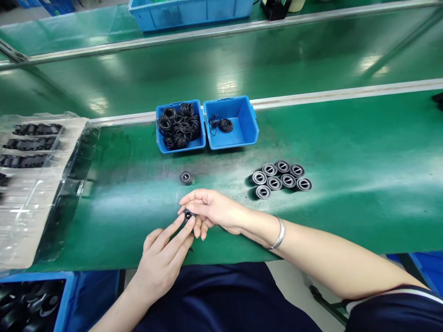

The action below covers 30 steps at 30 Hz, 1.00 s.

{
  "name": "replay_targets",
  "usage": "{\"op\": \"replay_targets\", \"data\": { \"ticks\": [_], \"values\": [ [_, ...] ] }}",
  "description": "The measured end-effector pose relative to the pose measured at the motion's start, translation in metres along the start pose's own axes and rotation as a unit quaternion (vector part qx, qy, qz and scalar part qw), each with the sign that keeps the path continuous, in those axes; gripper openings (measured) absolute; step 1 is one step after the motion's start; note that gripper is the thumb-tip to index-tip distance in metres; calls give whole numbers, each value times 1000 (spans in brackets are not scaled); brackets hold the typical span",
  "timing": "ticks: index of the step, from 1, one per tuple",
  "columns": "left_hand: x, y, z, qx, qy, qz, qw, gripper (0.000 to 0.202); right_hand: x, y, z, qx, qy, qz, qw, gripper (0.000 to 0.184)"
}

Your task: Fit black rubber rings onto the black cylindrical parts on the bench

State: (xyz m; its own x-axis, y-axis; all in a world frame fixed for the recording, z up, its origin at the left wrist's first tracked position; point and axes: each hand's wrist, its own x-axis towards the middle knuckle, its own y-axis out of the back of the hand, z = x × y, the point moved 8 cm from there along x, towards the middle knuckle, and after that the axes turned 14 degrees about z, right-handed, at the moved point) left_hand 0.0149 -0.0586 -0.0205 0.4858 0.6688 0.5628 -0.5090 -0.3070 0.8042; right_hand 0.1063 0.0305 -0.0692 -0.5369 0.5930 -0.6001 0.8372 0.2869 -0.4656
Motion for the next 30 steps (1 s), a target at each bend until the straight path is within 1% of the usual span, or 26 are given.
{"op": "replay_targets", "data": {
  "ticks": [5, 8, 12, 15, 18, 20, 25, 27, 30],
  "values": [
    [0, -1, 3, 25, 6, 17, 1000, 26, -2, 0, -2, 12, 1, 3, 1000, 22],
    [0, -1, 3, 31, 10, 25, 999, 24, -2, 0, -2, -3, -1, -5, 1000, 21],
    [2, -2, 4, 31, -1, 12, 999, 25, 1, -2, -1, -14, 3, -11, 1000, 17],
    [3, 0, 2, 36, 10, 14, 999, 27, 1, -4, 0, -15, 4, -12, 1000, 16],
    [1, -3, 0, 36, 23, -16, 999, 30, -1, -2, -1, 6, -3, -5, 1000, 19],
    [0, -5, 0, 29, 20, -24, 999, 30, -2, -1, -2, 20, 0, -11, 1000, 22],
    [1, -5, -1, -31, 23, -17, 999, 29, -3, -1, -3, 34, 21, -58, 998, 25],
    [1, -3, -1, -53, 23, -9, 998, 29, -3, -1, -2, 34, 26, -60, 997, 26],
    [0, -1, -1, -54, 18, -4, 998, 31, -1, 0, -3, 30, 36, -40, 998, 24]
  ]
}}
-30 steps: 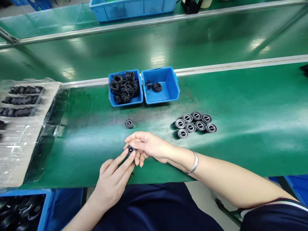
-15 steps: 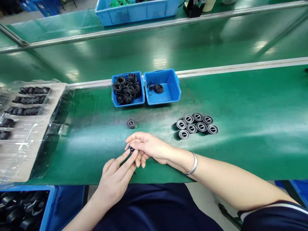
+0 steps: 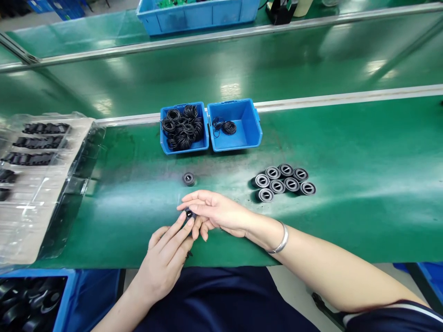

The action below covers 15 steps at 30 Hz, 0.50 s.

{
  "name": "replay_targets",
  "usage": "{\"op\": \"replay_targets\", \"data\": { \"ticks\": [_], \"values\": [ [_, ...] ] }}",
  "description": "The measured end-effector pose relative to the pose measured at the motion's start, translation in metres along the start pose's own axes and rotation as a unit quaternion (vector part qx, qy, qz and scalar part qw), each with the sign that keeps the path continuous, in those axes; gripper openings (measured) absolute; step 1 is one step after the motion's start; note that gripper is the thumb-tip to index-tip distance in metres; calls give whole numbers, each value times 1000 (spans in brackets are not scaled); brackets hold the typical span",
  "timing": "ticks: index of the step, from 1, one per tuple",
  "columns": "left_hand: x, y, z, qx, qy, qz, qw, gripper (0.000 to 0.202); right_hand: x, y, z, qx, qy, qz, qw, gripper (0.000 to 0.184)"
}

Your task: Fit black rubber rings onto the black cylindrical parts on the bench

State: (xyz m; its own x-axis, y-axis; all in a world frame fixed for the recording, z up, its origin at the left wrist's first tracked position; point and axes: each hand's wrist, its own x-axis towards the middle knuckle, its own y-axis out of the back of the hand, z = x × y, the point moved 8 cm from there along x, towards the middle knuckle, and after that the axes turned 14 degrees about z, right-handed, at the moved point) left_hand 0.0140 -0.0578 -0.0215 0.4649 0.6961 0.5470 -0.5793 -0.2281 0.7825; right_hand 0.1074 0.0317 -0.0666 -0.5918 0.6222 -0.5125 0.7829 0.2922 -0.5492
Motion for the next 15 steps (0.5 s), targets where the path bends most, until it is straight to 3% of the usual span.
{"op": "replay_targets", "data": {
  "ticks": [4, 15],
  "values": [
    [-3, -1, 1, 15, -9, -10, 1000, 36, 2, 0, 1, -14, -5, 24, 1000, 24],
    [7, 2, 4, 53, 0, 31, 998, 30, -4, -1, 2, -11, -29, 33, 999, 22]
  ]
}}
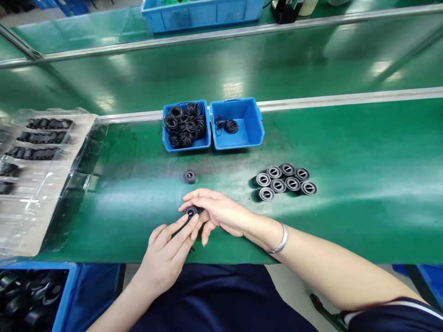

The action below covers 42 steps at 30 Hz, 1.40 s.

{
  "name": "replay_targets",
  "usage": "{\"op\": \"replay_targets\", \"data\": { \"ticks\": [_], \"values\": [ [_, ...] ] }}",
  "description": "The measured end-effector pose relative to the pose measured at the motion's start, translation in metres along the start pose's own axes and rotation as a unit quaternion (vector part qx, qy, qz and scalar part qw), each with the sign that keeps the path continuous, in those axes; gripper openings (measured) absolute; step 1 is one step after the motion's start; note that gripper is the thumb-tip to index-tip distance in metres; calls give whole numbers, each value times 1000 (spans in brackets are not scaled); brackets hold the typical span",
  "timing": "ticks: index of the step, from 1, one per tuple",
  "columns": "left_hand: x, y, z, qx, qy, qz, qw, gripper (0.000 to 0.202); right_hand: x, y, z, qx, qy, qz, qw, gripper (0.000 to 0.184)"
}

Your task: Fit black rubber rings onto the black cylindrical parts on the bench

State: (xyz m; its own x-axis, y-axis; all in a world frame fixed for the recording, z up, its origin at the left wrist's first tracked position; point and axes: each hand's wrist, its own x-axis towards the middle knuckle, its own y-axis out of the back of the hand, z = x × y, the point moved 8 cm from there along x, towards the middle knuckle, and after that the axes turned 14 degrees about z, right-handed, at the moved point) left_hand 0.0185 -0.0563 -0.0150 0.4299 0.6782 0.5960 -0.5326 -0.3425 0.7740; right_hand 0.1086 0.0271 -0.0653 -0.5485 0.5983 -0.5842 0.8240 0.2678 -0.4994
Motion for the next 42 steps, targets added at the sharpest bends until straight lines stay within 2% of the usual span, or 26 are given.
{"op": "replay_targets", "data": {
  "ticks": [8, 15, 22, 33, 39, 42],
  "values": [
    [-8, -5, -2, 1, 6, -22, 1000, 29, 3, -4, -2, -30, 7, -5, 1000, 15],
    [-3, -5, 0, 6, -24, -52, 998, 33, 2, -1, -3, 10, -5, -4, 1000, 23],
    [-6, 3, -5, -49, -20, -23, 998, 36, 2, -2, -4, 7, 30, -18, 999, 24],
    [-9, 2, -11, -16, 10, -18, 1000, 30, 5, -1, -6, -5, 38, -13, 999, 32],
    [-4, -1, -5, 2, -57, -84, 995, 33, 8, 1, -5, -7, 42, -15, 999, 36],
    [-3, -1, -4, 9, -71, -90, 993, 38, 9, 0, -2, 6, 49, -15, 999, 45]
  ]
}}
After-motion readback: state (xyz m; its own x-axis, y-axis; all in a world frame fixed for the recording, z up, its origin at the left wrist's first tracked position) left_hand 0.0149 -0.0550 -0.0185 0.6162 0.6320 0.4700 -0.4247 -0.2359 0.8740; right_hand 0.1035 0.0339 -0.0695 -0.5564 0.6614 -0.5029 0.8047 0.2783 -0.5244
